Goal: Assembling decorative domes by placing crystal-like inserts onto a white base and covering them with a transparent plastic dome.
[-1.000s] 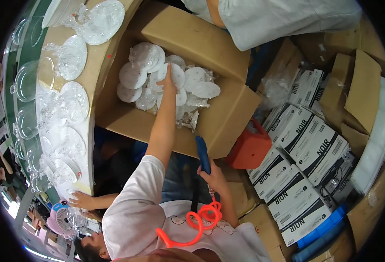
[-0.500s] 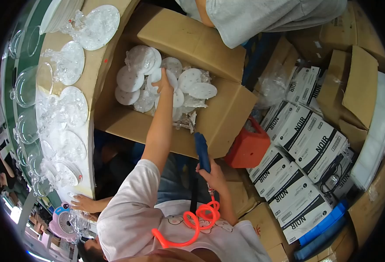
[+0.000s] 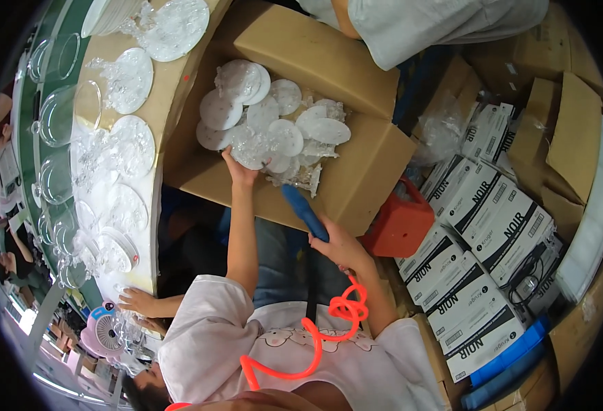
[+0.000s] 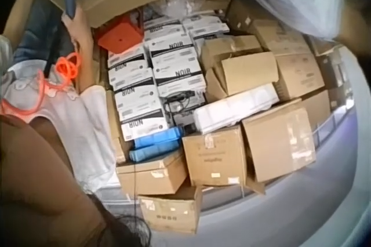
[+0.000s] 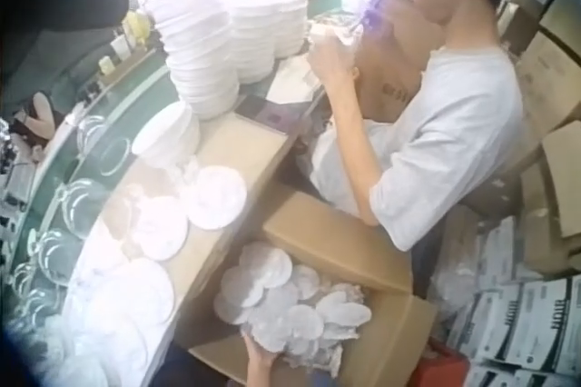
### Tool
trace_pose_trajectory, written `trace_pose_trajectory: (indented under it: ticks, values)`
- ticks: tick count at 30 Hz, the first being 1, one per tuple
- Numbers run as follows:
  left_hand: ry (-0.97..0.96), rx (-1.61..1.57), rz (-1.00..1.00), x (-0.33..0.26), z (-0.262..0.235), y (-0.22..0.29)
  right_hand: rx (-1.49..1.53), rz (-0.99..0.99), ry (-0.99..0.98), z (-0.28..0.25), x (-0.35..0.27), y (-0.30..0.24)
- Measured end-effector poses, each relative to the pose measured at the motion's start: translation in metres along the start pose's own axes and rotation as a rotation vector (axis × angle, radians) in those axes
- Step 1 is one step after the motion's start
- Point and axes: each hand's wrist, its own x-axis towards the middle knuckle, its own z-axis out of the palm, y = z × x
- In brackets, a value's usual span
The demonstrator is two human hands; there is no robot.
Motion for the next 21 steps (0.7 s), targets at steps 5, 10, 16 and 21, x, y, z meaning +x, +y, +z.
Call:
trace_pose_trajectory:
  ticks: [5, 10, 16, 21]
  values:
    - [0.072, -0.050, -0.007, -0.013, -0.006, -0.002, -0.081, -0.040, -0.056, 0.004, -0.001, -0.014]
    - [-0.111, -0.268, 0.017, -0.019, -0.017, -0.010, -0.298, 0.065, 0.033, 0.002, -0.003, -0.022]
    - [-0.079, -0.199, 0.134, -0.049, -0.001, 0.009, 0.158, -0.001, -0.098, -0.009, -0.012, -0.001]
    - [-0.050, -0.221, 0.310, -0.125, -0.001, 0.029, 0.430, 0.314, -0.139, -0.045, 0.000, -0.022]
